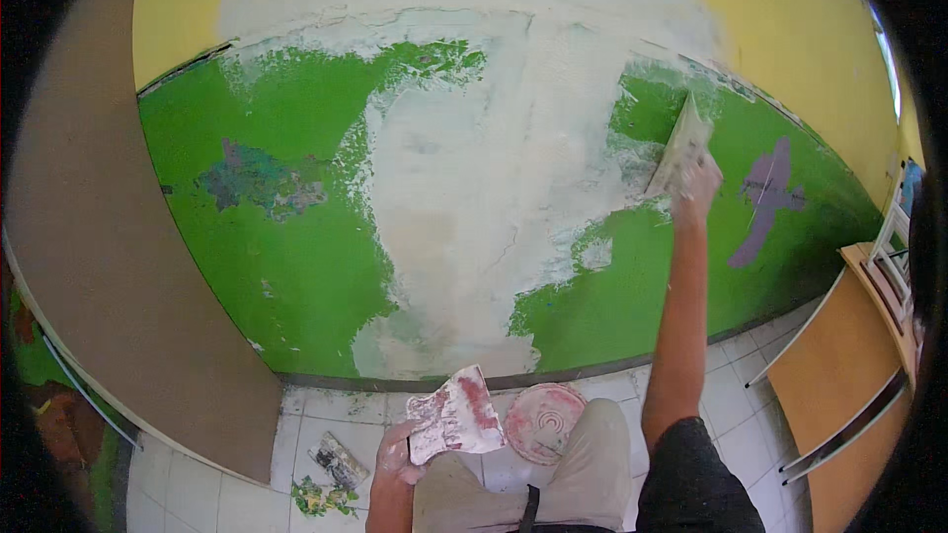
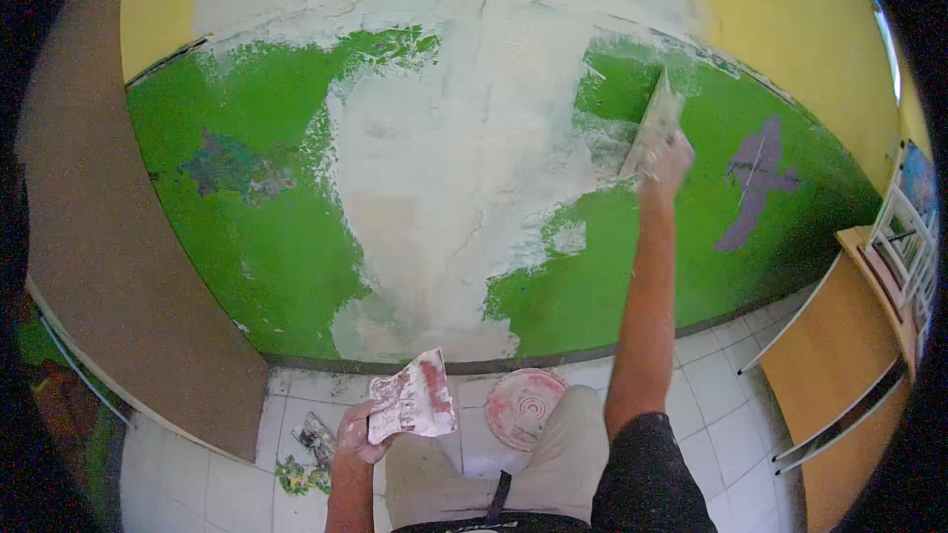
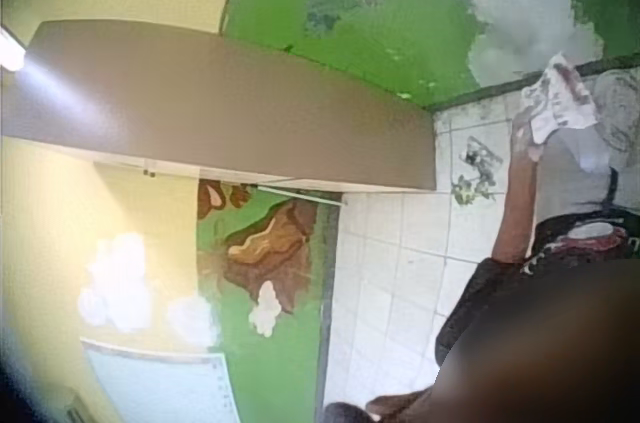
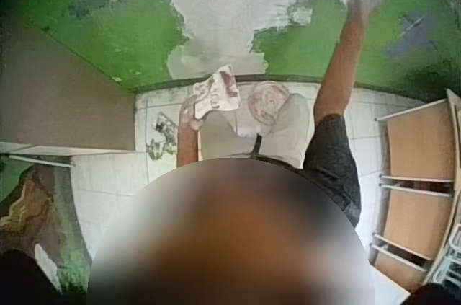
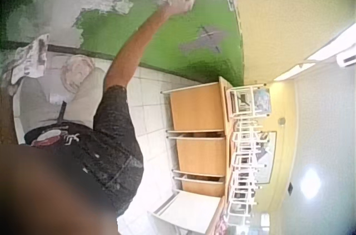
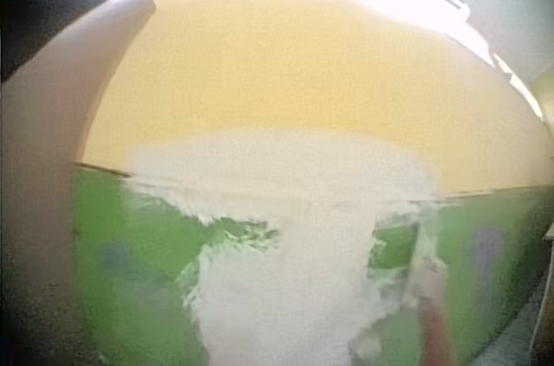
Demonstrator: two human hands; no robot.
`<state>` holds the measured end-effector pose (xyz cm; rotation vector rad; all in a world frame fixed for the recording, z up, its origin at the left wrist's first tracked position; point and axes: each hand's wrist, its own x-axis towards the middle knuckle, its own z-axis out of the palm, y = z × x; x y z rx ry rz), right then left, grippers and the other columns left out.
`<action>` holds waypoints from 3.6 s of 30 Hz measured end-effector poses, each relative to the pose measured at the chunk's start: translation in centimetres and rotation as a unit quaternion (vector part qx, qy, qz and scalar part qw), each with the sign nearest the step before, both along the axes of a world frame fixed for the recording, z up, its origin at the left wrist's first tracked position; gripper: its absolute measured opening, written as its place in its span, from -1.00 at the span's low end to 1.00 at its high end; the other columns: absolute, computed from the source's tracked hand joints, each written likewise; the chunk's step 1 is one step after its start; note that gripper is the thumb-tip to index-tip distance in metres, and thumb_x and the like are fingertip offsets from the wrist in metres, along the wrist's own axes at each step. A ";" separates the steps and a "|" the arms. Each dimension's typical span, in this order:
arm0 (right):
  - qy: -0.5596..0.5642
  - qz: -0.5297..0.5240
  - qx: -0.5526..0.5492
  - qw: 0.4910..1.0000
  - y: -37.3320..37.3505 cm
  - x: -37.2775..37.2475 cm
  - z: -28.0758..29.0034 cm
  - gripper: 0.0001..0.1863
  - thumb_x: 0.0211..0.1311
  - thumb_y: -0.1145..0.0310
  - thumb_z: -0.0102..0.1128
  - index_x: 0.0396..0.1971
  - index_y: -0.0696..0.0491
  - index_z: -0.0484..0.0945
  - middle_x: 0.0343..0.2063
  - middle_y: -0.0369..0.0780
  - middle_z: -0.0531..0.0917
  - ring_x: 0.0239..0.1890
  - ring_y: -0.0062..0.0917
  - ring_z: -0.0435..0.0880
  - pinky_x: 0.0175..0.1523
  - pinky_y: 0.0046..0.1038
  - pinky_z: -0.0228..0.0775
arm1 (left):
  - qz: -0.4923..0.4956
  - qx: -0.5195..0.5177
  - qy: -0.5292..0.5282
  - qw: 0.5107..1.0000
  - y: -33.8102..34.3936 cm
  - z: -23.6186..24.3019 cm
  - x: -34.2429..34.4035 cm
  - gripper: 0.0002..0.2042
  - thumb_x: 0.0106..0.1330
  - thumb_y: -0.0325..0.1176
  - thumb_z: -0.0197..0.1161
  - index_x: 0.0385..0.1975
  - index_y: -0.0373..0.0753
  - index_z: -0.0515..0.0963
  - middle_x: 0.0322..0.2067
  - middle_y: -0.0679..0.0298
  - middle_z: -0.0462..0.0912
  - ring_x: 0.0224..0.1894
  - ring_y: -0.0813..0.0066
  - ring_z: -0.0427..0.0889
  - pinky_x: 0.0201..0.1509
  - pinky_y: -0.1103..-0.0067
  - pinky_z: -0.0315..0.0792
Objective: Apply putty or wall filler to a damaged section of a green and yellow wall using putty knives.
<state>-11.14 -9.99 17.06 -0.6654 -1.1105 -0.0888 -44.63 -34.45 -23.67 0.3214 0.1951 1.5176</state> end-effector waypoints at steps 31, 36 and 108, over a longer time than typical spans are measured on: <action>-0.550 -0.165 0.184 0.798 3.5 -4.8 -8.5 -0.57 -0.01 0.49 0.12 -0.07 -0.12 0.59 0.02 -0.20 0.57 0.22 -0.37 0.39 0.37 -0.16 0.06 | -0.016 -0.008 0.057 0.998 2.3 6.2 2.6 -0.55 0.15 -0.35 0.12 0.01 -0.50 0.36 -0.04 -0.05 0.53 -0.08 0.16 0.61 0.00 0.33 0.55; -0.597 -0.097 0.047 0.795 -0.8 0.5 -16.9 -0.53 -0.11 0.57 0.12 -0.07 0.00 0.59 -0.08 -0.11 0.61 0.15 -0.33 0.47 0.29 -0.19 0.19 | -0.017 -0.040 0.013 0.999 1.5 6.1 3.0 -0.58 0.13 -0.44 0.16 -0.03 -0.57 0.39 -0.10 -0.04 0.57 -0.15 0.13 0.64 -0.09 0.26 0.59; -0.305 -0.108 0.192 0.927 -5.7 -21.1 -9.0 -0.40 -0.20 0.62 -0.01 0.02 0.10 0.51 -0.24 0.06 0.60 -0.18 -0.16 0.60 -0.19 -0.21 0.46 | 0.024 -0.024 0.002 0.999 0.0 6.9 -1.3 -0.57 0.15 -0.40 0.07 0.02 -0.49 0.36 -0.06 -0.06 0.54 -0.10 0.11 0.61 -0.08 0.25 0.59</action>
